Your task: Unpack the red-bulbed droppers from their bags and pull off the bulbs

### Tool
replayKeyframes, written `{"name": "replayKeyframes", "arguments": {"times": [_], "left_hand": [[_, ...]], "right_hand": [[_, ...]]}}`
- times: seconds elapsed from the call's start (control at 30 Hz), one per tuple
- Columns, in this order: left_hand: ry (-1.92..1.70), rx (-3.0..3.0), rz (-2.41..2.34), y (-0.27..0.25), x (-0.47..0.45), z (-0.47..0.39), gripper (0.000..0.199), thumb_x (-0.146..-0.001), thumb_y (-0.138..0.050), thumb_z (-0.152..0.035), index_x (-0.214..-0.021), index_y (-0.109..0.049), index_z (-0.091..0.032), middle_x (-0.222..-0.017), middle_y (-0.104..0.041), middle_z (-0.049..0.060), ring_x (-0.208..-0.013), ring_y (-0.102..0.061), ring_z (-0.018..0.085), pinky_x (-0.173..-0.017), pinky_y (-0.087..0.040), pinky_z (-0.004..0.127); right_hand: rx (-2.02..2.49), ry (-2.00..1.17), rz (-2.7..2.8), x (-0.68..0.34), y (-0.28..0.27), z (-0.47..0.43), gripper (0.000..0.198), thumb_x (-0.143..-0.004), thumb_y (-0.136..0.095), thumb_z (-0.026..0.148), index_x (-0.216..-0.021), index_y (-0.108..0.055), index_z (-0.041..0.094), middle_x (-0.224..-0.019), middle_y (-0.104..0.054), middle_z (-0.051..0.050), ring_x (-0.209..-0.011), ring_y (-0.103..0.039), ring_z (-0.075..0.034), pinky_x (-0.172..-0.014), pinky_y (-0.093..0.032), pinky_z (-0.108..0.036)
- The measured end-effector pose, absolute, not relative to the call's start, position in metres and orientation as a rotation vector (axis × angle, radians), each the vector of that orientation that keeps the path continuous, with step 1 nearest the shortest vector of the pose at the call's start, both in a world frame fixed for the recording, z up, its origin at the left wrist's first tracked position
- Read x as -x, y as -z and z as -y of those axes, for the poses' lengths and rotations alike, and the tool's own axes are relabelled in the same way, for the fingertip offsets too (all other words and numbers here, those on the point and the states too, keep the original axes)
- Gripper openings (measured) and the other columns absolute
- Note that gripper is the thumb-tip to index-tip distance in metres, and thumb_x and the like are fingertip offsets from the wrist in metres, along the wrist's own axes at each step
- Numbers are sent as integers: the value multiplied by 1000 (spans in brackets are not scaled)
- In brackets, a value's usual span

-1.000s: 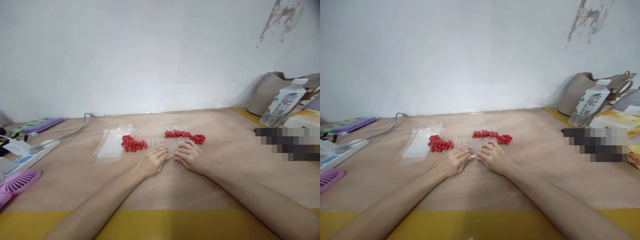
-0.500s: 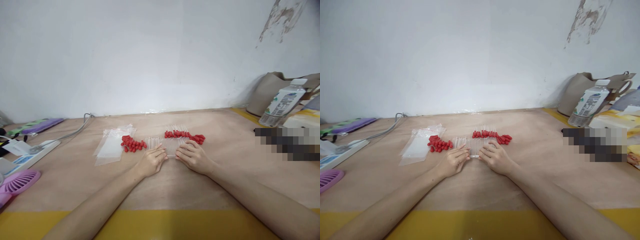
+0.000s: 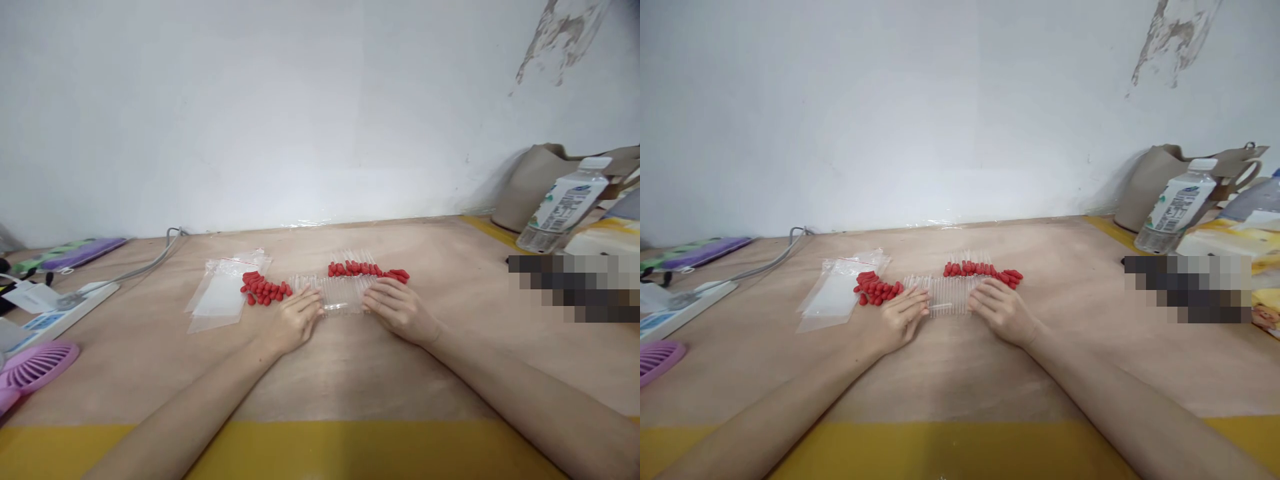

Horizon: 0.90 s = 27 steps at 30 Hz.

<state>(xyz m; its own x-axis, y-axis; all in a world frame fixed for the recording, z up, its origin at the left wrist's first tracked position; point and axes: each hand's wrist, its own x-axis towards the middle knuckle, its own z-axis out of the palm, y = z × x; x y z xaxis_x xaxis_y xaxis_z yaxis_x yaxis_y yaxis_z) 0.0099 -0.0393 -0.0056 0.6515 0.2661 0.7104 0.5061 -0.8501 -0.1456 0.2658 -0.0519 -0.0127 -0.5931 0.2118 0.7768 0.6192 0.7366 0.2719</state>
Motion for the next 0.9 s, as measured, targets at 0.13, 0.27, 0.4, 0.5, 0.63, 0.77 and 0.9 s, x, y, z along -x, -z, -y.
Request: {"name": "replayKeyframes", "arguments": {"times": [0.13,0.27,0.4,0.5,0.63,0.77,0.9], "left_hand": [[1111,2339,931,0,5,32,16,-85,-48,-21,-88,-62,-17,-88,-65,5,-76,-62,14,-66,-53,26],[1066,2243,1129,0,12,21,22,-86,-43,-20,-98,-61,-17,-80,-59,5,-64,-57,13,-53,-47,22],[1061,2256,1114,6,15,11,29,-84,-39,-12,-108,-55,-17,-84,-55,6,-73,-56,14,-61,-47,24],[1018,2280,1104,6,14,9,25,-85,-41,-12,-102,-58,-18,-77,-54,3,-69,-56,14,-62,-46,24],[926,2294,1070,2,9,13,24,-84,-40,-10,-98,-58,-18,-75,-56,3,-65,-56,14,-59,-45,23],[877,2327,1054,5,7,14,29,-82,-39,-8,-105,-55,-17,-78,-59,4,-67,-57,15,-58,-46,24],[915,2438,969,8,4,15,30,-81,-40,-10,-106,-56,-17,-85,-62,6,-77,-59,17,-66,-50,27]], "right_hand": [[862,667,2010,-283,7,50,16,-81,-56,24,-96,-63,24,-92,-68,-3,-81,-59,-16,-74,-43,-33],[1049,526,1912,-291,10,45,20,-82,-54,30,-99,-61,24,-82,-67,-3,-69,-59,-14,-63,-43,-27],[1293,218,1660,-301,11,36,24,-80,-52,40,-92,-58,20,-76,-65,-4,-60,-57,-15,-55,-43,-27],[1367,111,1556,-310,5,31,22,-77,-54,40,-81,-59,19,-67,-62,-3,-53,-52,-13,-49,-41,-25],[1420,35,1463,-319,2,28,20,-75,-53,32,-86,-63,18,-65,-60,-2,-51,-50,-12,-50,-41,-25],[1393,-6,1480,-325,9,20,24,-75,-50,29,-88,-67,18,-78,-61,-6,-58,-53,-12,-55,-45,-27],[1345,-47,1530,-327,18,14,29,-75,-49,31,-95,-64,16,-84,-62,-7,-59,-54,-13,-55,-46,-28]]}}
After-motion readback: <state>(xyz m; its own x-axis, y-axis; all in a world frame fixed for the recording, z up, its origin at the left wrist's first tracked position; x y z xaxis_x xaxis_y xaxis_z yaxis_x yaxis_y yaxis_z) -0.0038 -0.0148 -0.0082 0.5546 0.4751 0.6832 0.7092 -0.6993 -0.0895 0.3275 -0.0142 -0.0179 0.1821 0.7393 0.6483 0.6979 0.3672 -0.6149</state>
